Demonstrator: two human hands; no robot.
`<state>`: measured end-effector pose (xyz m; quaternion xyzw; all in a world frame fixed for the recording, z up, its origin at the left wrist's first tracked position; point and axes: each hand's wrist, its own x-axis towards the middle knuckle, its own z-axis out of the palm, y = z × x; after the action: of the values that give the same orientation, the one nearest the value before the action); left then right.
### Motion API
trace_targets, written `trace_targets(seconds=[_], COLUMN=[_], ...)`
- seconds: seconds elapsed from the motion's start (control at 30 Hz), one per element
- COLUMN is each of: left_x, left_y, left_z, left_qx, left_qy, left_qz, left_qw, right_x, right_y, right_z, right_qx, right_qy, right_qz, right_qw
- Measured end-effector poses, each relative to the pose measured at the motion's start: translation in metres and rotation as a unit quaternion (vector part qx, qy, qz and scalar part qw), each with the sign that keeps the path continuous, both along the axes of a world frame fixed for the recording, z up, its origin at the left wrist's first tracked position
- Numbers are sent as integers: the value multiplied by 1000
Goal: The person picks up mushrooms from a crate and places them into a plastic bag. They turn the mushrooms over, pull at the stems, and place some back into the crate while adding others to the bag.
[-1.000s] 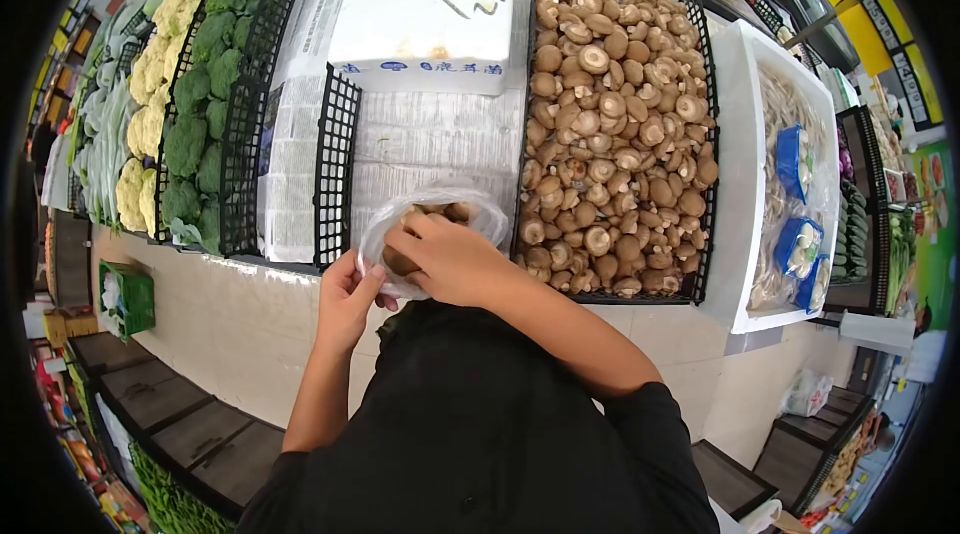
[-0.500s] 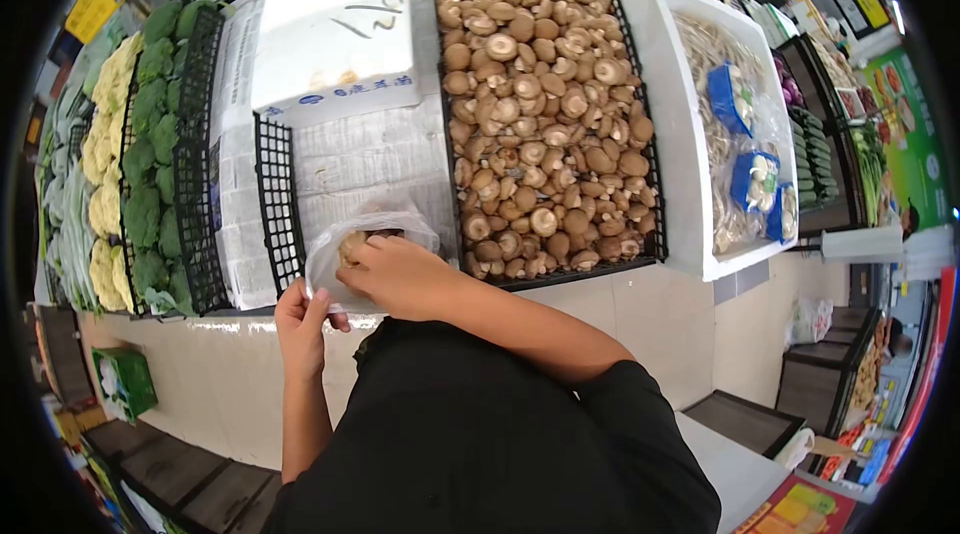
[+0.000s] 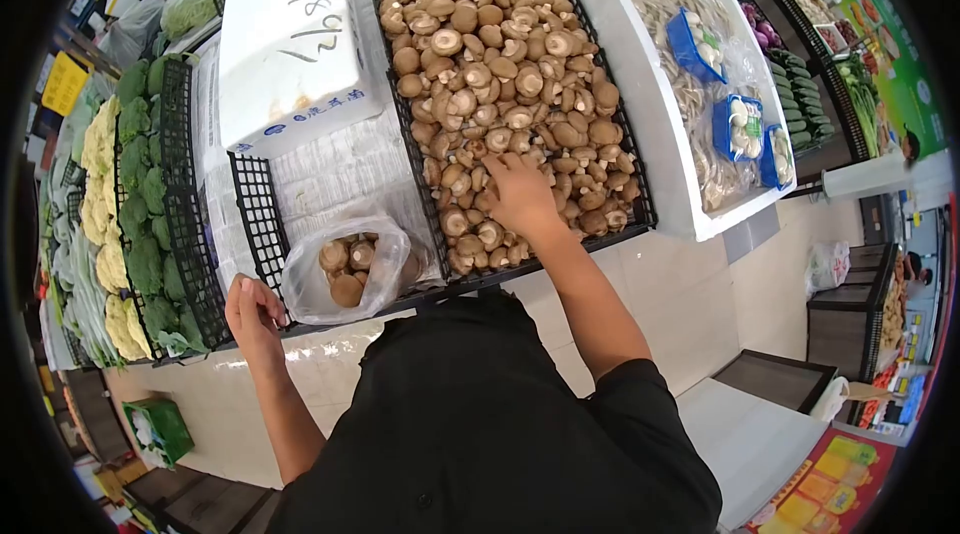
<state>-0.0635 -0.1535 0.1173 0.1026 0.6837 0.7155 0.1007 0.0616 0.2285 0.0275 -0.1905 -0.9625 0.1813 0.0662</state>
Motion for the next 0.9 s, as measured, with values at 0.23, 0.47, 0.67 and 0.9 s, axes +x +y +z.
trace_targets(seconds=[0.23,0.47,0.67,0.9], left_x=[3,8,9,6], left_y=[22,24,19,8], left_z=[6,5,3,0], left_qx=[6,9,12,1], left_qy=[26,23,19,25], left_qz=[-43,-43,-33,-15], left_qw=[999,999,999,1000], right_x=[-20,-22,-16,-2], right_y=[-6,-6,-7,-9], right_z=[-29,-39,-39,-37], right_qx=[-1,-17,9,30], right_qy=[-117,-91,-55,28], right_qz=[-6,-24,-17,23], right_qw=[993,995,998,999])
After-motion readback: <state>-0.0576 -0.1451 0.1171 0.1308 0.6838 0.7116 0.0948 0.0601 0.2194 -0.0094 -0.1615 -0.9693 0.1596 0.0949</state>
